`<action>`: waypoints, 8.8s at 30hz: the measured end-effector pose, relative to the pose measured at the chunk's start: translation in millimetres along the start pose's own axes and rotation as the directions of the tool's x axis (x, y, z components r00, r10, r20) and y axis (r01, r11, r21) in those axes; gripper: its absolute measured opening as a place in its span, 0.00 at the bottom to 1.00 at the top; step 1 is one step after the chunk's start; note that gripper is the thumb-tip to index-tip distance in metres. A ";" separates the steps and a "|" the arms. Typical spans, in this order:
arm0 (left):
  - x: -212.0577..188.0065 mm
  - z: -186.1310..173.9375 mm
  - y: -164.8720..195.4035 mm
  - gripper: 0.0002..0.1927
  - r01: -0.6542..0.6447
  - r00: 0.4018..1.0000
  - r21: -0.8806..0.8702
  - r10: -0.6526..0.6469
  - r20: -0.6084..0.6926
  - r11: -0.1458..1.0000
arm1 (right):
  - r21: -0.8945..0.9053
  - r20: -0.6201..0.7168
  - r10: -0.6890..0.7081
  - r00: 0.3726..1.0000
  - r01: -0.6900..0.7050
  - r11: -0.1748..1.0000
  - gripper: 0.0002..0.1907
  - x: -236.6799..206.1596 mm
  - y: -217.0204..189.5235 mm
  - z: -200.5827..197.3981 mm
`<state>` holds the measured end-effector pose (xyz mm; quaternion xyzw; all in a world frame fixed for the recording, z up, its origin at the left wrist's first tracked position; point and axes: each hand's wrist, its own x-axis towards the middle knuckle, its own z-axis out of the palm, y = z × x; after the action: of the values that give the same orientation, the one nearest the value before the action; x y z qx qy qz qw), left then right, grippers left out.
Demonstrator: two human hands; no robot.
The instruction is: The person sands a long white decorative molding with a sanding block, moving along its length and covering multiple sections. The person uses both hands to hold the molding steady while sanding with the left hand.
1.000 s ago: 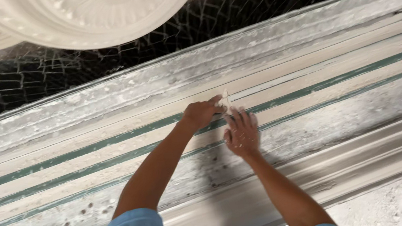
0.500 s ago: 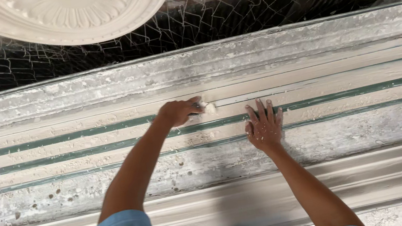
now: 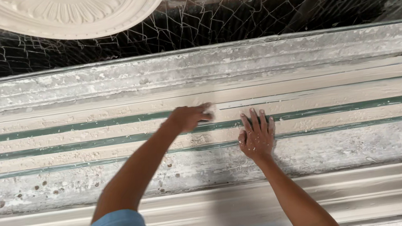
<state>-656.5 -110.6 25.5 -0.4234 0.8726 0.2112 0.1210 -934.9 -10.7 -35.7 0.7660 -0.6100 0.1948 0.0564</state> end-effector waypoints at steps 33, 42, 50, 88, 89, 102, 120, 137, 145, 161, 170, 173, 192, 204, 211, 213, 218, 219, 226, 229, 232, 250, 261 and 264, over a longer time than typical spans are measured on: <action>84.3 -11.4 50.2 0.31 -0.098 0.994 -0.007 0.098 -0.058 0.995 | 0.003 -0.017 0.106 0.994 -0.106 0.994 0.25 -14.3 30.9 -23.6; 46.8 1.5 10.4 0.35 -0.067 0.995 0.016 0.066 0.069 0.998 | 0.011 -0.007 0.128 0.992 -0.128 0.992 0.25 -14.1 29.6 -21.8; 89.3 -6.2 69.1 0.27 -0.081 0.994 -0.128 0.071 -0.084 0.989 | 0.024 -0.016 0.111 0.994 -0.110 0.994 0.24 -15.2 31.8 -27.5; 98.0 -21.4 101.1 0.37 0.087 0.994 0.055 -0.091 0.063 0.995 | 0.093 -0.013 0.031 0.999 -0.030 0.995 0.24 -32.9 261.7 -61.8; 99.4 -20.0 100.8 0.39 0.052 0.998 0.082 -0.055 0.024 0.995 | 0.085 -0.012 0.041 0.999 -0.040 0.996 0.24 -32.7 261.6 -62.0; 158.9 -32.7 155.0 0.39 -0.032 0.995 0.044 0.028 0.096 0.999 | 0.095 -0.016 0.049 0.999 -0.047 0.994 0.22 -35.3 260.8 -63.8; 193.3 -38.2 168.3 0.35 0.006 0.983 0.025 -0.011 0.181 1.000 | 0.107 -0.076 0.056 0.996 -0.047 0.993 0.24 -29.4 260.3 -65.9; 251.2 -45.5 236.6 0.35 -0.025 0.986 0.039 0.018 0.167 0.999 | 0.123 0.034 0.087 0.996 -0.091 0.988 0.26 -39.6 266.4 -53.9; 208.9 -55.1 212.4 0.37 -0.039 0.986 0.134 0.016 0.168 0.990 | 0.049 0.026 0.070 0.997 -0.071 0.996 0.25 -55.6 324.7 -52.7; 233.9 -66.5 234.6 0.37 -0.050 0.977 0.119 0.024 0.211 0.992 | 0.110 0.028 0.188 0.982 -0.190 0.976 0.25 -47.9 327.4 -74.2; 323.2 -43.1 288.8 0.33 -0.138 0.990 -0.040 0.138 -0.011 0.990 | 0.128 -0.027 0.175 0.984 -0.170 0.977 0.25 -41.2 319.1 -88.9; 299.8 -48.4 271.7 0.32 -0.114 0.991 -0.011 0.114 0.070 0.993 | 0.133 -0.035 0.174 0.984 -0.168 0.977 0.25 -39.3 318.6 -91.7; 277.9 -45.1 273.1 0.39 -0.046 0.984 0.074 0.032 0.176 0.996 | 0.160 -0.017 0.190 0.982 -0.185 0.970 0.26 -49.1 330.2 -78.0; 336.9 -56.2 348.3 0.35 0.001 0.999 0.026 -0.002 0.040 1.000 | 0.257 -0.028 0.087 0.996 -0.077 0.963 0.26 -62.9 397.3 -66.6; 295.4 -61.2 299.6 0.38 0.043 0.984 0.087 -0.057 0.169 0.995 | 0.034 0.029 0.215 0.976 -0.216 0.976 0.25 -56.7 463.4 -90.0; 325.4 -61.0 320.1 0.36 -0.009 0.997 -0.029 0.011 0.078 1.000 | 0.069 0.011 0.208 0.978 -0.208 0.976 0.25 -55.8 458.8 -94.5; 401.4 -57.7 381.8 0.36 -0.128 0.992 0.019 0.128 -0.022 0.992 | 0.101 0.000 0.204 0.979 -0.203 0.974 0.27 -54.6 461.0 -101.6; 401.5 -56.8 380.2 0.35 -0.104 0.994 0.008 0.104 0.011 0.995 | 0.102 0.007 0.204 0.979 -0.204 0.974 0.27 -55.2 462.2 -101.7; 338.2 -54.1 326.8 0.40 -0.172 0.985 0.084 0.172 0.006 0.981 | 0.095 -0.023 0.211 0.977 -0.208 0.974 0.26 -56.0 459.4 -97.4; 355.6 -57.8 352.5 0.42 -0.039 0.971 0.106 0.013 0.237 0.994 | 0.097 0.001 0.221 0.975 -0.220 0.971 0.27 -54.6 458.9 -99.5; 372.4 -65.1 376.7 0.40 -0.046 0.977 0.109 0.022 0.211 0.993 | 0.102 0.022 0.214 0.977 -0.215 0.971 0.27 -54.6 460.9 -101.4; 384.5 -75.2 379.4 0.35 -0.090 0.985 0.011 0.087 0.147 0.996 | 0.128 0.096 0.239 0.966 -0.250 0.960 0.31 -57.7 463.1 -100.7; 419.8 -73.2 423.2 0.32 -0.193 0.980 0.147 0.184 0.079 0.970 | 0.161 0.032 0.235 0.972 -0.237 0.958 0.32 -55.4 462.2 -103.6; 400.1 -62.7 390.1 0.35 -0.138 0.986 0.041 0.133 0.104 0.990 | 0.149 0.056 0.240 0.969 -0.246 0.958 0.32 -54.8 461.0 -105.6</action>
<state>-1211.6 -199.9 28.5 -0.3488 0.8970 0.2190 0.1606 -1409.9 -41.4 -28.6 0.6909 -0.6834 0.2324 -0.0390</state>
